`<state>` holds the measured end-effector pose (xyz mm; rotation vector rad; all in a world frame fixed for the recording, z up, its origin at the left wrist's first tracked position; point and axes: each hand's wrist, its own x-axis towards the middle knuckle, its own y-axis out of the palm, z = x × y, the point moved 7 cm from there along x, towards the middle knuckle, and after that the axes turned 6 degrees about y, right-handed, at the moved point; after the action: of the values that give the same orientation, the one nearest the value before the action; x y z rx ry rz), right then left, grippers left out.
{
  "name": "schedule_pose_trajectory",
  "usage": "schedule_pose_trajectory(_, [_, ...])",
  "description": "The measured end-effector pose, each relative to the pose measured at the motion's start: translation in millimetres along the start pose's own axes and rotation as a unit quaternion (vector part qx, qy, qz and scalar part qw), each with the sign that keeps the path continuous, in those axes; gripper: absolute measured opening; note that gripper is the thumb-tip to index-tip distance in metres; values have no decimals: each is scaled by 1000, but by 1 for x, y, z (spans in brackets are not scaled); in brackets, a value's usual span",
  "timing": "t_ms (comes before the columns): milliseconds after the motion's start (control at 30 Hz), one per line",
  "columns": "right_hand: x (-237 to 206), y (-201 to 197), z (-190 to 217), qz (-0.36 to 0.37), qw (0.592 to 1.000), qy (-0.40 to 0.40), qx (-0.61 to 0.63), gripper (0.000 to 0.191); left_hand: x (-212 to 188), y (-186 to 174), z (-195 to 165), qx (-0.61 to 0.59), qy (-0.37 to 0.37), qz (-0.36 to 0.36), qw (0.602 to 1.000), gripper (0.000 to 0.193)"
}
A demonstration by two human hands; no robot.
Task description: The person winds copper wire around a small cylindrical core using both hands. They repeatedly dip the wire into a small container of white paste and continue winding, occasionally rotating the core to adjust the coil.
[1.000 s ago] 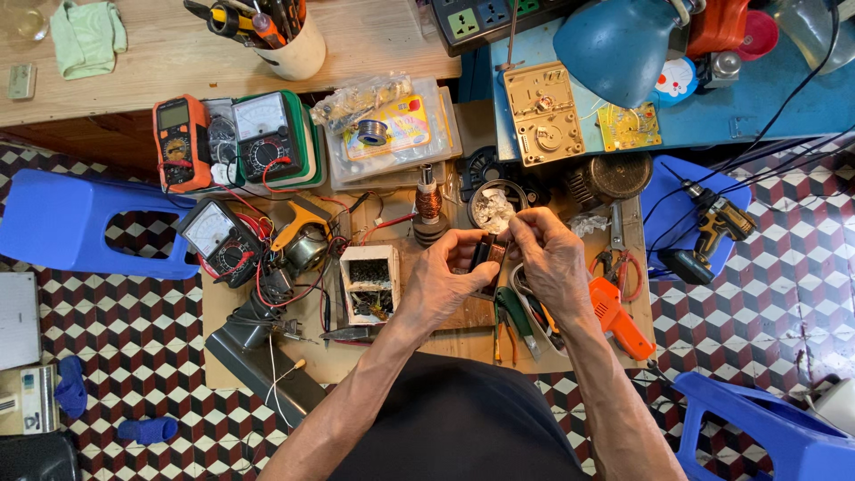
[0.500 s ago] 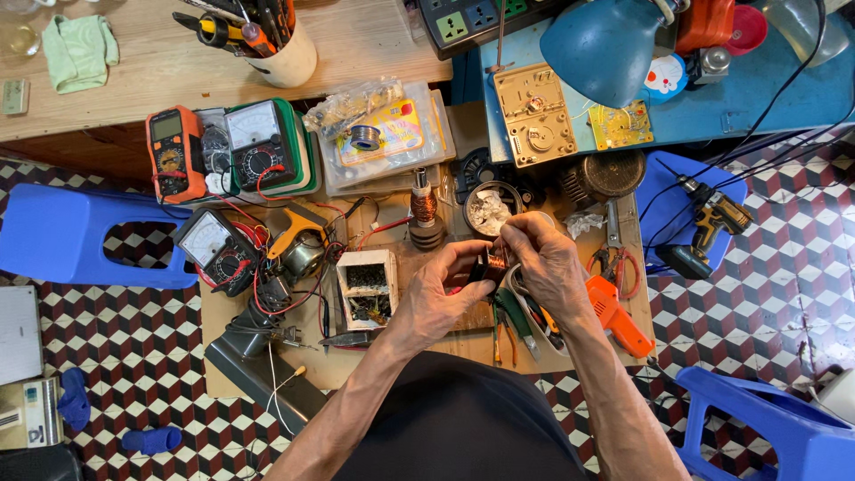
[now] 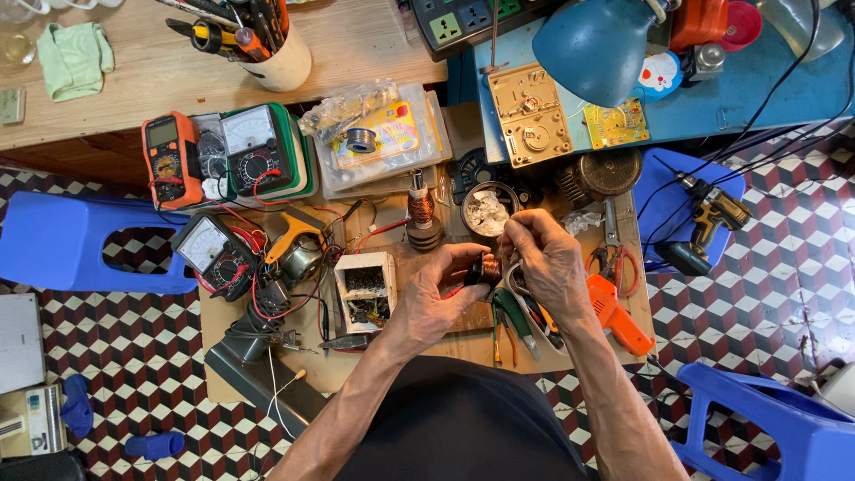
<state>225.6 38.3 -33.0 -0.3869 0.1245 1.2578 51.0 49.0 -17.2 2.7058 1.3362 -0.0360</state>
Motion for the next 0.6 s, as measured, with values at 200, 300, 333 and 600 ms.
schedule_pose_trajectory(200, [-1,5,0,16,1000,-14,-16,10,-1,-1,-14,15,37,5,999,37])
schedule_pose_trajectory(300, [-4,7,3,36,997,-62,-12,11,-3,-3,-31,98,128,-6,987,39])
schedule_pose_trajectory(333, [-4,7,0,40,998,-49,-6,11,-3,-3,-31,103,121,-4,987,39])
schedule_pose_trajectory(600, [-9,8,-8,73,997,7,-12,17,-3,-3,-21,101,95,22,990,40])
